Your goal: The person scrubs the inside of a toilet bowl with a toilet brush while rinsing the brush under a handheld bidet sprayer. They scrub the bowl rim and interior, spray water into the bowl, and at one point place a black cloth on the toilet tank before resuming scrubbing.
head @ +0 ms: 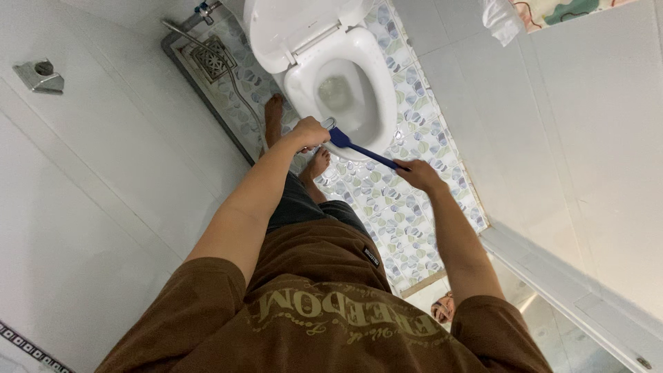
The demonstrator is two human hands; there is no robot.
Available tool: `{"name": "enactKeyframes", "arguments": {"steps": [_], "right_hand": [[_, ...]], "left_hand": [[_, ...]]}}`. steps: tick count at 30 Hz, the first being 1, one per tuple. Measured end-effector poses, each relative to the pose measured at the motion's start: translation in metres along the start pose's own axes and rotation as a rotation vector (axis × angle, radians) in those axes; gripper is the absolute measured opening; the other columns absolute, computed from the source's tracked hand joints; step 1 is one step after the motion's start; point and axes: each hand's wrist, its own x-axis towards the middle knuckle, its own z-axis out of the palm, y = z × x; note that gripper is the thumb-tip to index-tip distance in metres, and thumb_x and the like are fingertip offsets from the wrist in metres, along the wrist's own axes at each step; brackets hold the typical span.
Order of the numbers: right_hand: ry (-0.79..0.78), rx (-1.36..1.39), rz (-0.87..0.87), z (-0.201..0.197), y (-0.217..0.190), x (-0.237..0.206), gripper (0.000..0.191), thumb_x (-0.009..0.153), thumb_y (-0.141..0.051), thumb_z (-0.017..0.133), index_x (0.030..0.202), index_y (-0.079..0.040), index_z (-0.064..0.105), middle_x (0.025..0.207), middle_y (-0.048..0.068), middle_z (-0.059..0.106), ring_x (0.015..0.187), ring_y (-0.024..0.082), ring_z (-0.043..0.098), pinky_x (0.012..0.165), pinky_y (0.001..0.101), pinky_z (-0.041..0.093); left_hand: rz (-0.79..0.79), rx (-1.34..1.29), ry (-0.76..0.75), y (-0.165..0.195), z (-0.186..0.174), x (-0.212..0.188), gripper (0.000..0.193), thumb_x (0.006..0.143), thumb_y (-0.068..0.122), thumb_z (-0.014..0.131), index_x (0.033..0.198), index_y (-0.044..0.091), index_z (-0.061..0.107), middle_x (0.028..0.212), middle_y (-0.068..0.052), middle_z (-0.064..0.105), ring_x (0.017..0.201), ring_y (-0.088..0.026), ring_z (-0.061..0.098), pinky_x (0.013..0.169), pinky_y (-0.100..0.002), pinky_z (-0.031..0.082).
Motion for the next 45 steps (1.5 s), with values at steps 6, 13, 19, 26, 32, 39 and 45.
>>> {"name": "enactKeyframes", "arguments": {"steps": [6, 13, 19, 26, 32, 39, 45], "right_hand": [[0.123, 0.148, -0.131, 0.013, 0.005, 0.005, 0.045, 0.094, -0.039, 0.064, 0.138, -0.028, 0.065, 0.09, 0.018, 0.075, 0.08, 0.031, 0.072, 0.079, 0.0419, 0.056], [0.101, 0.081, -0.101, 0.023, -0.011, 0.014, 0.045, 0.096, -0.037, 0.062, 0.14, -0.028, 0.064, 0.088, 0.019, 0.074, 0.081, 0.032, 0.072, 0.08, 0.0418, 0.055], [0.031, 0.12, 0.043, 0.04, 0.009, -0.011, 0.045, 0.093, -0.035, 0.064, 0.138, -0.029, 0.066, 0.09, 0.015, 0.075, 0.076, 0.027, 0.07, 0.077, 0.0408, 0.055], [0.021, 0.24, 0.106, 0.086, 0.017, -0.037, 0.045, 0.097, -0.038, 0.06, 0.141, -0.031, 0.061, 0.093, 0.018, 0.076, 0.08, 0.03, 0.071, 0.081, 0.0425, 0.055], [0.245, 0.222, 0.131, 0.113, 0.031, -0.061, 0.043, 0.094, -0.038, 0.065, 0.136, -0.03, 0.066, 0.096, 0.019, 0.076, 0.089, 0.036, 0.072, 0.083, 0.0463, 0.057], [0.226, 0.131, 0.107, 0.127, 0.035, -0.073, 0.042, 0.094, -0.038, 0.062, 0.136, -0.035, 0.065, 0.091, 0.018, 0.074, 0.086, 0.038, 0.071, 0.081, 0.049, 0.056], [0.322, 0.082, 0.212, 0.115, 0.031, -0.069, 0.039, 0.099, -0.04, 0.058, 0.138, -0.037, 0.064, 0.096, 0.016, 0.075, 0.089, 0.037, 0.072, 0.082, 0.0491, 0.058]], "left_hand": [[-0.026, -0.074, 0.057, 0.004, -0.012, -0.009, 0.025, 0.077, 0.018, 0.069, 0.07, -0.005, 0.066, 0.058, -0.015, 0.061, 0.043, -0.024, 0.057, 0.043, -0.039, 0.047], [-0.053, -0.183, 0.034, -0.017, -0.018, -0.004, 0.021, 0.078, 0.014, 0.071, 0.071, -0.005, 0.064, 0.061, -0.014, 0.06, 0.044, -0.021, 0.053, 0.041, -0.039, 0.043], [-0.051, -0.12, -0.066, -0.024, -0.007, -0.003, 0.016, 0.077, 0.009, 0.07, 0.07, -0.004, 0.063, 0.058, -0.012, 0.058, 0.043, -0.019, 0.05, 0.04, -0.037, 0.04], [0.008, 0.001, -0.139, -0.012, 0.013, 0.001, 0.019, 0.073, 0.011, 0.071, 0.068, -0.005, 0.062, 0.057, -0.012, 0.056, 0.043, -0.019, 0.05, 0.04, -0.036, 0.038], [0.035, 0.111, -0.186, 0.003, 0.052, 0.014, 0.019, 0.071, 0.012, 0.07, 0.073, -0.007, 0.068, 0.063, -0.014, 0.066, 0.049, -0.022, 0.061, 0.044, -0.036, 0.048], [0.17, 0.254, -0.116, 0.003, 0.103, 0.007, 0.029, 0.074, 0.022, 0.07, 0.079, -0.006, 0.073, 0.07, -0.019, 0.071, 0.059, -0.029, 0.07, 0.058, -0.039, 0.056], [0.118, 0.151, -0.085, 0.01, 0.105, 0.001, 0.026, 0.077, 0.02, 0.065, 0.077, -0.006, 0.068, 0.065, -0.02, 0.067, 0.052, -0.031, 0.066, 0.053, -0.042, 0.054]]}}
